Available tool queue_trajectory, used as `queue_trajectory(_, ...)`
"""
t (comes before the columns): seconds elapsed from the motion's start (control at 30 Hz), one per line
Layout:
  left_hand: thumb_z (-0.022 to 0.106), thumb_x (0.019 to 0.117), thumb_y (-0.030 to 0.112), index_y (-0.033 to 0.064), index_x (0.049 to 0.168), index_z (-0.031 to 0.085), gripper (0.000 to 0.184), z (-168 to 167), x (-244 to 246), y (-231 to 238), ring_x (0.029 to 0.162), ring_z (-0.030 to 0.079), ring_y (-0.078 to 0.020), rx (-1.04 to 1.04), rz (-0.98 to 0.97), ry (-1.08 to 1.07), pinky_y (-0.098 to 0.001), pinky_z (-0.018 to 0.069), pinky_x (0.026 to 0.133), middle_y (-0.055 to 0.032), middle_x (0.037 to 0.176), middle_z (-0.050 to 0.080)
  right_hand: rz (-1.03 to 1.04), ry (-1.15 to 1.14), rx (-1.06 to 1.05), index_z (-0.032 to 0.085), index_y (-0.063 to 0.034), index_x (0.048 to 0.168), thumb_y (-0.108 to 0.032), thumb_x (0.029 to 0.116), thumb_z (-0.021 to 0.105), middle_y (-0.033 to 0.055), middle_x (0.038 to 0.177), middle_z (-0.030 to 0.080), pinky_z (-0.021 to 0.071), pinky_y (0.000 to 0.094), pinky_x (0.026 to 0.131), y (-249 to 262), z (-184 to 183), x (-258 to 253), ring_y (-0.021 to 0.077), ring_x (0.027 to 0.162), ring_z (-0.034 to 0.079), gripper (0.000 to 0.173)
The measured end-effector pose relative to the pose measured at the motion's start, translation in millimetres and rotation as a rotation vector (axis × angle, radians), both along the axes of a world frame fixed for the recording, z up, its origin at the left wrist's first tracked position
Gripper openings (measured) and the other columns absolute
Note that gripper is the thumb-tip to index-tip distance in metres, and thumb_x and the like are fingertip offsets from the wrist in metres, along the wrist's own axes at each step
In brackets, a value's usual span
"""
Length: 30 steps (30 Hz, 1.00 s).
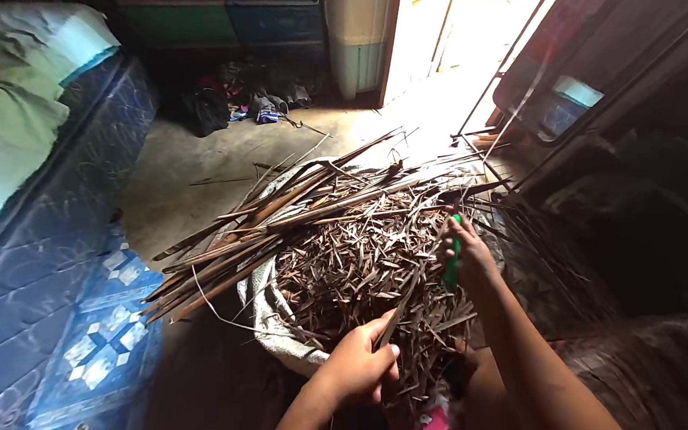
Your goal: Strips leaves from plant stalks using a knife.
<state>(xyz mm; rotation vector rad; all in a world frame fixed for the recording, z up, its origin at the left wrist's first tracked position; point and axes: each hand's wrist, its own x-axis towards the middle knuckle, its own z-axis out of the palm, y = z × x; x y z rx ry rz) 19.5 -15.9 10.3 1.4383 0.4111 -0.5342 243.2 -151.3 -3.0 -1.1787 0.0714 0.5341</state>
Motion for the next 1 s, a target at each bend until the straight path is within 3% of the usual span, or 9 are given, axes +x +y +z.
queue_trajectory(0.13, 0.042, 0.1091, 0.018, 0.0073, 0.156, 0.039, 0.048, -5, 2, 0, 0.043, 0.043, -0.0057, 0.127, 0.178, -0.04, -0.0233, 0.0391, 0.043, 0.0004, 0.069, 0.063, -0.011, -0.099, -0.1, 0.042, -0.0095, 0.142, -0.017, 0.1124, 0.037, -0.0043, 0.064, 0.05, 0.04, 0.0176, 0.039, -7, 2, 5, 0.0024, 0.044, 0.045, 0.031)
queue_trajectory(0.27, 0.032, 0.1136, 0.025, 0.0085, 0.158, 0.035, 0.048, -6, 16, 4, 0.051, 0.057, -0.0158, 0.496, 0.195, 0.075, -0.0336, 0.0527, 0.054, -0.0084, 0.081, 0.067, 0.579, -0.434, -0.657, 0.054, 0.0002, 0.134, -0.011, 0.0983, 0.054, 0.0102, 0.089, 0.06, 0.0489, 0.0335, 0.056, 13, 3, -47, 0.0152, 0.063, 0.055, 0.037)
queue_trajectory(0.33, 0.031, 0.1128, 0.022, 0.0035, 0.149, 0.047, 0.044, -8, 23, 8, 0.065, 0.067, -0.023, 0.654, 0.181, 0.121, -0.0405, 0.0578, 0.066, -0.0152, 0.092, 0.069, 0.929, -0.611, -0.887, 0.056, -0.0061, 0.14, -0.019, 0.1029, 0.049, 0.0194, 0.106, 0.068, 0.0538, 0.053, 0.08, 28, 8, -83, 0.0318, 0.09, 0.067, 0.04)
queue_trajectory(0.43, 0.04, 0.1075, 0.01, -0.0062, 0.117, 0.065, 0.032, -4, 31, 9, 0.107, 0.068, -0.0339, 0.767, 0.219, 0.166, -0.0498, 0.0511, 0.096, -0.0232, 0.113, 0.069, 1.089, -0.732, -1.115, 0.055, -0.0066, 0.135, -0.027, 0.1092, 0.044, 0.0202, 0.106, 0.071, 0.0549, 0.0573, 0.084, 38, 15, -126, 0.039, 0.102, 0.071, 0.034)
queue_trajectory(0.53, 0.035, 0.1098, 0.012, -0.0012, 0.148, 0.05, 0.043, 0, 33, 3, 0.122, 0.064, -0.0336, 0.785, 0.19, 0.148, -0.049, 0.0468, 0.106, -0.0223, 0.128, 0.066, 0.948, -0.837, -1.257, 0.058, -0.0047, 0.124, -0.025, 0.1106, 0.042, 0.0175, 0.097, 0.071, 0.0581, 0.0516, 0.078, 39, 7, -132, 0.0362, 0.095, 0.073, 0.029)
queue_trajectory(0.63, 0.032, 0.1122, 0.017, -0.0015, 0.144, 0.049, 0.041, 7, 35, -11, 0.116, 0.065, -0.0354, 0.755, 0.109, 0.156, -0.051, 0.0494, 0.101, -0.0242, 0.123, 0.066, 0.775, -0.774, -1.378, 0.059, -0.0027, 0.128, -0.021, 0.1096, 0.043, 0.0204, 0.101, 0.072, 0.0575, 0.055, 0.079, 46, -1, -110, 0.0391, 0.097, 0.073, 0.03)
queue_trajectory(0.73, 0.031, 0.1127, 0.02, 0.0087, 0.163, 0.026, 0.052, 4, 33, -20, 0.117, 0.067, -0.0341, 0.708, 0.075, 0.125, -0.0499, 0.0488, 0.104, -0.0228, 0.129, 0.066, 0.773, -0.611, -1.434, 0.055, -0.0047, 0.13, -0.029, 0.1126, 0.038, 0.0196, 0.112, 0.07, 0.0552, 0.0556, 0.087, 47, 7, -76, 0.0378, 0.107, 0.07, 0.034)
queue_trajectory(0.9, 0.035, 0.1094, 0.013, -0.0015, 0.144, 0.052, 0.041, 2, 40, -1, 0.121, 0.064, -0.0334, 0.757, 0.17, 0.183, -0.0496, 0.0478, 0.104, -0.0221, 0.127, 0.066, 1.072, -0.575, -1.229, 0.059, -0.0042, 0.125, -0.026, 0.1099, 0.045, 0.0202, 0.109, 0.07, 0.0543, 0.0571, 0.087, 38, 26, -115, 0.0382, 0.105, 0.069, 0.031)
queue_trajectory(1.0, 0.033, 0.1104, 0.013, 0.0006, 0.151, 0.045, 0.045, 1, 39, -4, 0.123, 0.063, -0.0328, 0.759, 0.162, 0.165, -0.0484, 0.0469, 0.106, -0.0218, 0.131, 0.065, 1.051, -0.629, -1.323, 0.057, -0.0047, 0.124, -0.027, 0.1116, 0.04, 0.0187, 0.108, 0.071, 0.0557, 0.0544, 0.086, 40, 20, -120, 0.037, 0.105, 0.071, 0.031)
